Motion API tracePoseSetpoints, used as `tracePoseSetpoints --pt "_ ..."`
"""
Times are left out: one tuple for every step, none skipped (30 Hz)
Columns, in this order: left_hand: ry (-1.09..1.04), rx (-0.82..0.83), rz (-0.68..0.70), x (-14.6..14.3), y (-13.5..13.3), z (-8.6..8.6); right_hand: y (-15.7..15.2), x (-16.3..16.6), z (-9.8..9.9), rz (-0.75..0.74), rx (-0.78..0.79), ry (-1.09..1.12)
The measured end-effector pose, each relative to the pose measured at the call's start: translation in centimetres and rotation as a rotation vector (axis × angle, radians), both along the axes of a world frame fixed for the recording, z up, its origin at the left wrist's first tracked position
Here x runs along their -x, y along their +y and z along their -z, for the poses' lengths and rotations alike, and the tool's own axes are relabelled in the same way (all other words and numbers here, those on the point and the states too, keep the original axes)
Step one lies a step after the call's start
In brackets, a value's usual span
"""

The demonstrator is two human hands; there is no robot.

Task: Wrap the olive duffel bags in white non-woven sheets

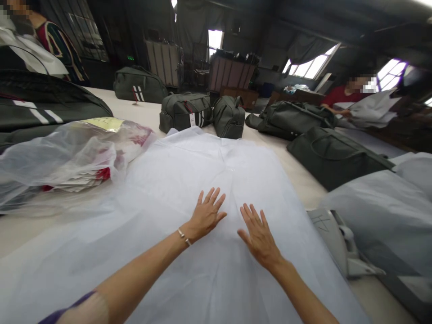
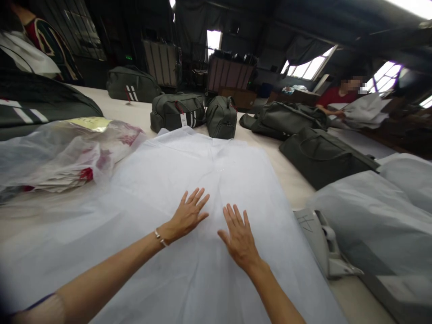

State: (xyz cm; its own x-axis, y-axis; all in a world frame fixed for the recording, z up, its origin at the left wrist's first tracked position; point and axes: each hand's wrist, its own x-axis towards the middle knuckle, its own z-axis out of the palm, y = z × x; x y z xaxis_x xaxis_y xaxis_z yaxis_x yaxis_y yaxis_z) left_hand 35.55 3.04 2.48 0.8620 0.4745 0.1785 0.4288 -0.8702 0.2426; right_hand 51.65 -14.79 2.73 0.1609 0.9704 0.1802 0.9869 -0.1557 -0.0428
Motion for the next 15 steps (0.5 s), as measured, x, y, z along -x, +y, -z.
tracePoseSetpoints --pt "0.011 -0.005 0.030 2.5 -0.7 -0.6 -2.6 1.8 0.0 -0.042 -0.017 -0.016" --pt "0.033 0.001 0.058 5.1 -1.5 -1.0 -5.1 3.7 0.1 -0.080 -0.023 -0.031" --pt "0.062 0.023 0.085 7.9 -2.6 -1.3 -7.3 5.5 0.4 -0.108 -0.031 -0.043" --pt "0.090 0.057 0.112 10.7 -3.8 -1.5 -9.3 7.2 0.9 -0.137 -0.047 -0.054" --pt "0.114 0.097 0.149 13.4 -5.1 -1.4 -11.0 8.7 1.5 -0.164 -0.065 -0.063" --pt "0.133 0.139 0.189 16.1 -6.7 -1.1 -12.2 10.1 2.3 -0.189 -0.085 -0.069" --pt "0.149 0.182 0.234 18.6 -8.3 -0.5 -13.2 11.3 3.1 -0.213 -0.102 -0.072" --pt "0.162 0.217 0.256 20.8 -10.1 0.3 -13.8 12.3 3.9 -0.227 -0.111 -0.069" --pt "0.187 0.257 0.307 22.7 -11.8 1.3 -14.2 13.1 4.6 -0.226 -0.104 -0.058" --pt "0.209 0.280 0.333 24.3 -13.4 2.5 -14.2 13.8 5.2 -0.210 -0.082 -0.041" --pt "0.224 0.287 0.344 25.5 -14.8 3.6 -14.1 14.4 5.7 -0.179 -0.049 -0.018" --pt "0.235 0.294 0.346 26.4 -16.1 4.5 -13.8 14.8 6.0 -0.136 -0.012 0.007" --pt "0.237 0.300 0.338 27.0 -17.1 5.2 -13.3 15.2 6.1 -0.089 0.024 0.035" --pt "0.232 0.305 0.323 27.3 -17.8 5.6 -12.8 15.5 6.0 -0.046 0.056 0.061" --pt "0.221 0.314 0.308 27.4 -18.3 5.6 -12.2 15.8 5.8 -0.010 0.082 0.085"
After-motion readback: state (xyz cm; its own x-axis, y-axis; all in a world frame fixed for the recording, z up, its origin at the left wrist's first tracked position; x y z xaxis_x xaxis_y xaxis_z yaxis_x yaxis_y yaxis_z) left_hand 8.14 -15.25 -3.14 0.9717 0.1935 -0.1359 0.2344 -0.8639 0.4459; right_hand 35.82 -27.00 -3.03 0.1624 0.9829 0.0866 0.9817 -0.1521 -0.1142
